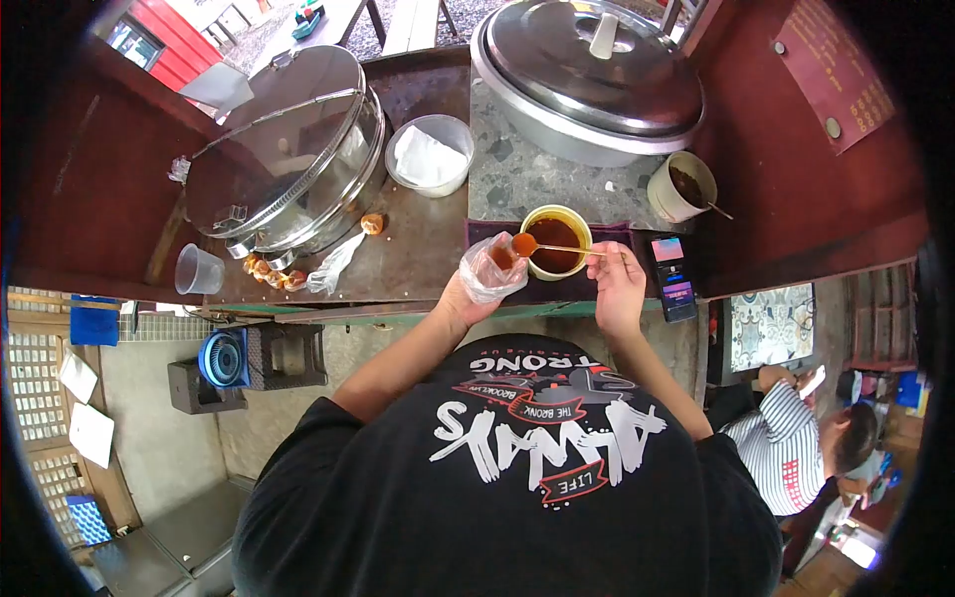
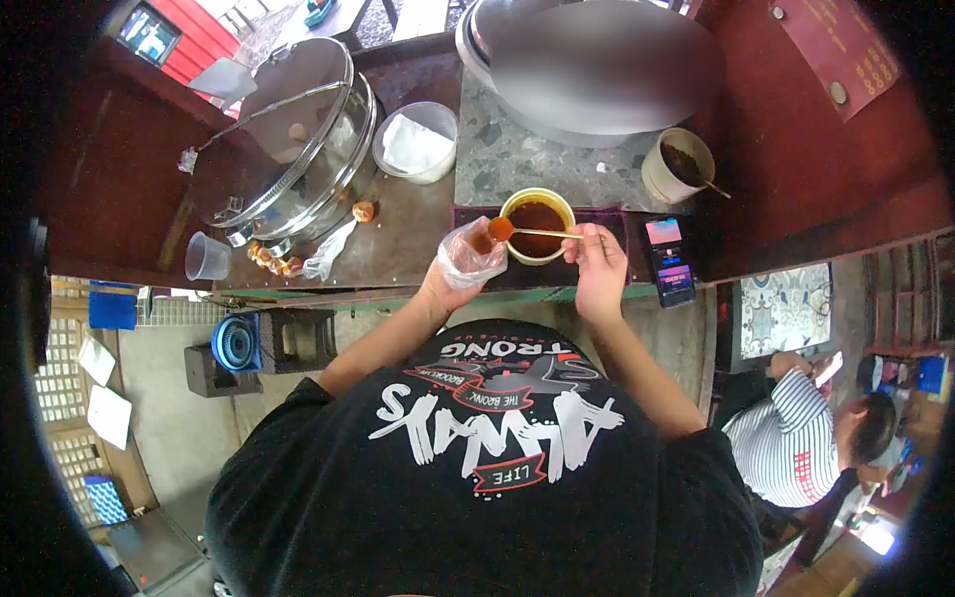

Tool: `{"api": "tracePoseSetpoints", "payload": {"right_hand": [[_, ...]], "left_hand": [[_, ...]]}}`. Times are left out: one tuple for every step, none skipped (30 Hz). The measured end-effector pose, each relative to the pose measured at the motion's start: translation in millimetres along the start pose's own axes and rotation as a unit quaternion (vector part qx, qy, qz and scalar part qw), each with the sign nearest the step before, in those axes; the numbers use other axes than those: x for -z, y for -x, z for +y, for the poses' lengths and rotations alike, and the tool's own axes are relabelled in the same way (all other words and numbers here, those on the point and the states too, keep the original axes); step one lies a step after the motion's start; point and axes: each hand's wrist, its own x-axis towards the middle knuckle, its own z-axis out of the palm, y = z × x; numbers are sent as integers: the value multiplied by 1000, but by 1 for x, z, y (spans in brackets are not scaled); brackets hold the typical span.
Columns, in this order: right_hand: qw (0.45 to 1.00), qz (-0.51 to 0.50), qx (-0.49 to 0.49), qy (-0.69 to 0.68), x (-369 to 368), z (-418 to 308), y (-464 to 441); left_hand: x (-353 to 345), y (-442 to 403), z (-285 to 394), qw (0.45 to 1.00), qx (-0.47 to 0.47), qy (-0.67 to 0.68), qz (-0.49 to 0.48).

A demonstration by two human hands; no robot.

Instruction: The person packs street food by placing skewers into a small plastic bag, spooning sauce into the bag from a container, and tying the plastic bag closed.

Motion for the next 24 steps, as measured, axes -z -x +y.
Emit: {"api": "tracePoseSetpoints", "payload": {"right_hand": [[1000, -9, 6, 25, -5, -1, 2], [999, -18, 12, 49, -9, -2, 4], [996, -40, 20, 71, -11, -3, 5], [994, -51, 37, 93, -15, -5, 7], [990, -63, 55, 114, -18, -7, 9], [985, -75, 73, 136, -20, -8, 10], [978, -94, 95, 159, -20, -10, 10], [972, -105, 120, 175, -22, -13, 10], [964, -116, 144, 190, -27, -20, 12], [956, -126, 169, 205, -30, -28, 14], [947, -138, 192, 216, -33, -34, 16], [938, -150, 214, 227, -35, -41, 17], [928, -161, 237, 238, -37, -46, 19], [920, -169, 255, 246, -38, -50, 19], [911, -177, 273, 253, -38, -53, 20], [902, -184, 291, 259, -39, -54, 20], [898, -186, 295, 270, -39, -53, 20], [893, -187, 299, 281, -38, -49, 21], [887, -188, 303, 292, -37, -45, 21], [877, -199, 303, 314, -36, -42, 20], [867, -210, 302, 336, -35, -38, 19], [856, -221, 302, 358, -34, -35, 18], [866, -214, 284, 351, -31, -31, 19], [899, -188, 249, 307, -30, -28, 18]], "left_hand": [[-4, 2, -1, 1000, -11, -17, 21], [-7, 3, -2, 998, -21, -34, 42], [-5, 2, -2, 999, -16, -30, 25], [0, 2, 0, 1000, -11, -26, 9], [4, 1, 0, 1000, -6, -23, -8], [7, 0, 1, 1000, -1, -15, -27], [10, -2, 1, 999, 4, -8, -46], [12, -3, 2, 998, 8, 0, -65], [11, -2, 1, 998, 5, -6, -55], [10, -2, 1, 999, 2, -12, -44], [9, -1, 1, 999, -1, -17, -33], [10, -1, 1, 999, 4, -12, -41], [11, -2, 2, 999, 10, -6, -50], [12, -2, 2, 998, 15, -1, -58], [11, -2, 2, 999, 5, -6, -43], [11, -2, 0, 1000, -4, -12, -27], [10, -1, 0, 1000, -14, -17, -11], [11, -1, 0, 1000, -11, -12, -24], [11, -1, 0, 999, -7, -6, -36], [12, -1, 1, 999, -4, 0, -48], [13, -2, 1, 998, -3, -4, -56], [14, -3, 1, 998, -3, -8, -63], [16, -5, 1, 997, -3, -12, -71], [10, -3, 1, 999, -5, -13, -50]]}}
